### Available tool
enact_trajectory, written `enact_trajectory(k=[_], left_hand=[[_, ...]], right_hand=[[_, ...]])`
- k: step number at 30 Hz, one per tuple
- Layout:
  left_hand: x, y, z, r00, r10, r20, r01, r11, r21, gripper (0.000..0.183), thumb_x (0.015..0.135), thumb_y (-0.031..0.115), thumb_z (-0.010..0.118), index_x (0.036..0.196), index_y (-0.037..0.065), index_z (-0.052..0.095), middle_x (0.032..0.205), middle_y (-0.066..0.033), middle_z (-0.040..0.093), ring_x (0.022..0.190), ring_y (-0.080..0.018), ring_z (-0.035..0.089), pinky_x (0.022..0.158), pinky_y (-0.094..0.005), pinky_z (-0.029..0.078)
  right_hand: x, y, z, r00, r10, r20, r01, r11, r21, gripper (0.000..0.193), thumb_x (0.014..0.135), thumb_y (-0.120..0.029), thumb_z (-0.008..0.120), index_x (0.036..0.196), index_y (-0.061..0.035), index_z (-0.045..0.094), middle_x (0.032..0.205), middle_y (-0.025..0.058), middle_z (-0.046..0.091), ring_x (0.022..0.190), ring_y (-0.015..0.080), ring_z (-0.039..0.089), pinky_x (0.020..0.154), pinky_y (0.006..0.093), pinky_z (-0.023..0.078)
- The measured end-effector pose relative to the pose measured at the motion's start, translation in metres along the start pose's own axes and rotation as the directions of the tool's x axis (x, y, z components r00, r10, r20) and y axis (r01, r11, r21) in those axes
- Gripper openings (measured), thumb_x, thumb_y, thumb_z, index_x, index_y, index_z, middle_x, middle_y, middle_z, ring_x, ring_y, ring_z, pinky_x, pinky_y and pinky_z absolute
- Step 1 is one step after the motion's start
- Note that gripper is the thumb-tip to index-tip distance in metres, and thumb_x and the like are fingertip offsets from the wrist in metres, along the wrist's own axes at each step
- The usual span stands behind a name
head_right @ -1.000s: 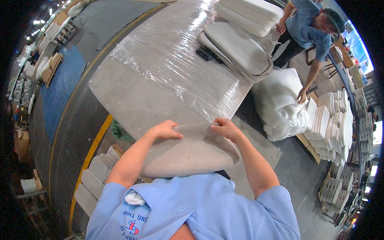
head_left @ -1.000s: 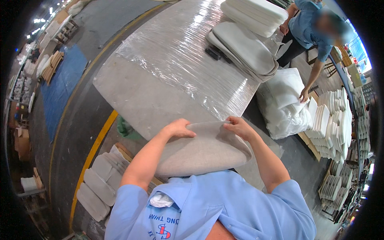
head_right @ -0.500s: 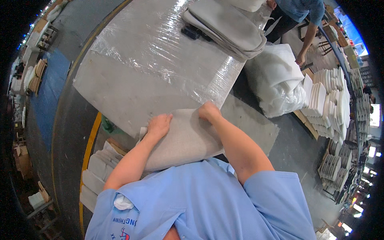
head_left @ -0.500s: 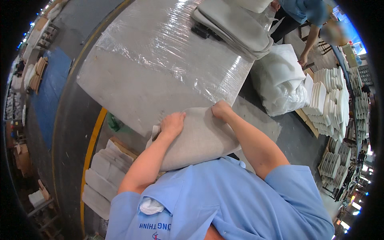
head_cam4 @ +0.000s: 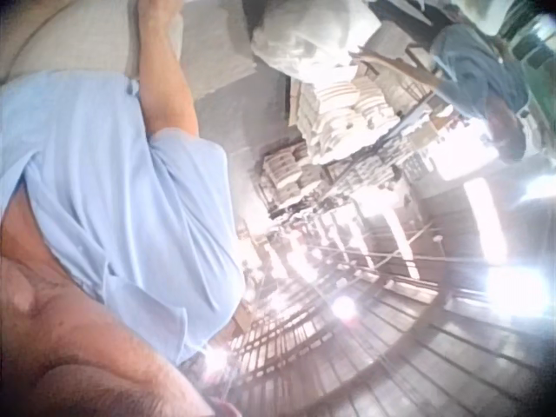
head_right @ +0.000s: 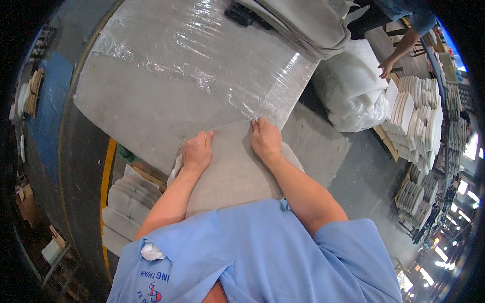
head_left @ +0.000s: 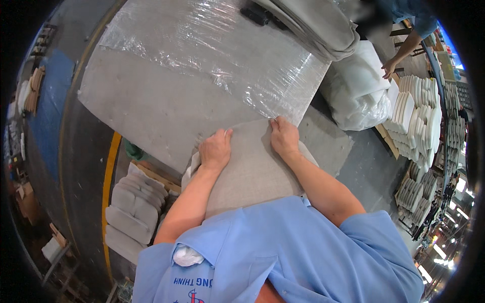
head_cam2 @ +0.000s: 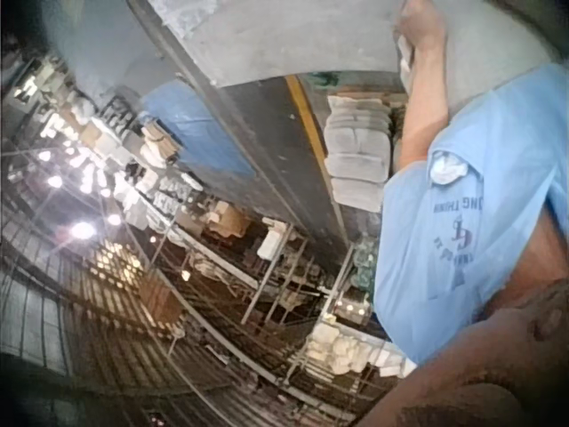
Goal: The person picks up white foam pads and covers each with a gray fabric cover, smoothing the cover over the foam and tucking the edges. The covered pads are placed on a nearby stack. The person repeats this process for several pads.
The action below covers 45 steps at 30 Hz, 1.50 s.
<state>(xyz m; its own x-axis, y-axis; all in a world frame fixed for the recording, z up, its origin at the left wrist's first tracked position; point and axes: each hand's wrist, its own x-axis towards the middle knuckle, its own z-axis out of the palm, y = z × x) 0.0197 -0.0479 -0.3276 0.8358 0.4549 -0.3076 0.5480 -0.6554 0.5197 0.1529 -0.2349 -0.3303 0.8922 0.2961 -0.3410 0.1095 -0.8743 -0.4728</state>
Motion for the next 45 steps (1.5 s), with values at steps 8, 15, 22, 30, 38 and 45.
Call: enact_trajectory(k=[8, 15, 22, 30, 38, 45], left_hand=[[-0.004, -0.005, -0.048, 0.986, -0.001, 0.166, 0.003, 1.0, -0.014, 0.047, 0.102, 0.05, 0.059, 0.099, 0.005, 0.073, 0.093, -0.0238, 0.073, 0.093, -0.044, 0.07, 0.082, -0.0548, 0.053], [-0.029, -0.036, -0.05, 0.966, -0.14, 0.215, 0.119, 0.987, 0.109, 0.044, 0.102, 0.048, 0.059, 0.105, 0.005, 0.071, 0.1, -0.0235, 0.074, 0.099, -0.0443, 0.07, 0.086, -0.0539, 0.053], [-0.031, -0.042, -0.03, 0.997, -0.08, -0.023, 0.081, 0.995, 0.054, 0.041, 0.108, 0.041, 0.052, 0.095, 0.004, 0.065, 0.088, -0.0238, 0.072, 0.085, -0.049, 0.068, 0.076, -0.0589, 0.051], [-0.025, -0.039, -0.029, 0.996, -0.085, -0.006, 0.085, 0.995, 0.048, 0.043, 0.108, 0.041, 0.051, 0.092, 0.003, 0.064, 0.087, -0.025, 0.069, 0.088, -0.0495, 0.067, 0.077, -0.0594, 0.049], [-0.023, -0.046, -0.031, 0.995, -0.094, 0.035, 0.088, 0.986, 0.143, 0.042, 0.109, 0.04, 0.049, 0.1, 0.004, 0.069, 0.095, -0.0234, 0.074, 0.093, -0.047, 0.07, 0.082, -0.059, 0.052], [-0.023, -0.043, -0.029, 0.993, -0.104, 0.058, 0.095, 0.987, 0.131, 0.04, 0.108, 0.04, 0.051, 0.1, 0.006, 0.07, 0.094, -0.0232, 0.075, 0.093, -0.0462, 0.071, 0.08, -0.0594, 0.052]], right_hand=[[0.006, -0.003, -0.012, 0.999, -0.037, -0.019, 0.038, 0.999, 0.034, 0.035, 0.106, -0.035, 0.054, 0.102, -0.0032, 0.067, 0.101, 0.0255, 0.073, 0.1, 0.0489, 0.067, 0.086, 0.058, 0.051], [0.005, -0.006, -0.007, 1.0, -0.017, 0.001, 0.017, 1.0, 0.024, 0.037, 0.106, -0.038, 0.054, 0.101, -0.0043, 0.069, 0.099, 0.0252, 0.072, 0.1, 0.0488, 0.067, 0.085, 0.0566, 0.051], [0.001, 0.002, 0.004, 1.0, 0.005, 0.009, -0.005, 1.0, 0.013, 0.038, 0.105, -0.037, 0.054, 0.096, -0.003, 0.068, 0.096, 0.0276, 0.071, 0.098, 0.0497, 0.066, 0.084, 0.0573, 0.05], [0.005, 0.0, 0.0, 0.999, -0.043, 0.023, 0.044, 0.999, -0.026, 0.035, 0.105, -0.035, 0.054, 0.104, -0.0034, 0.068, 0.103, 0.0267, 0.072, 0.099, 0.0495, 0.067, 0.087, 0.0568, 0.051], [-0.05, -0.053, -0.076, 0.692, -0.56, 0.455, 0.502, 0.827, 0.254, 0.043, 0.103, -0.035, 0.064, 0.14, -0.0136, 0.065, 0.146, 0.018, 0.06, 0.138, 0.0395, 0.054, 0.11, 0.0481, 0.047], [-0.101, -0.056, -0.067, 0.37, -0.472, 0.8, 0.685, 0.72, 0.108, 0.07, 0.109, -0.06, 0.038, 0.167, -0.0199, 0.034, 0.174, 0.015, 0.025, 0.162, 0.0377, 0.017, 0.128, 0.0631, 0.014]])
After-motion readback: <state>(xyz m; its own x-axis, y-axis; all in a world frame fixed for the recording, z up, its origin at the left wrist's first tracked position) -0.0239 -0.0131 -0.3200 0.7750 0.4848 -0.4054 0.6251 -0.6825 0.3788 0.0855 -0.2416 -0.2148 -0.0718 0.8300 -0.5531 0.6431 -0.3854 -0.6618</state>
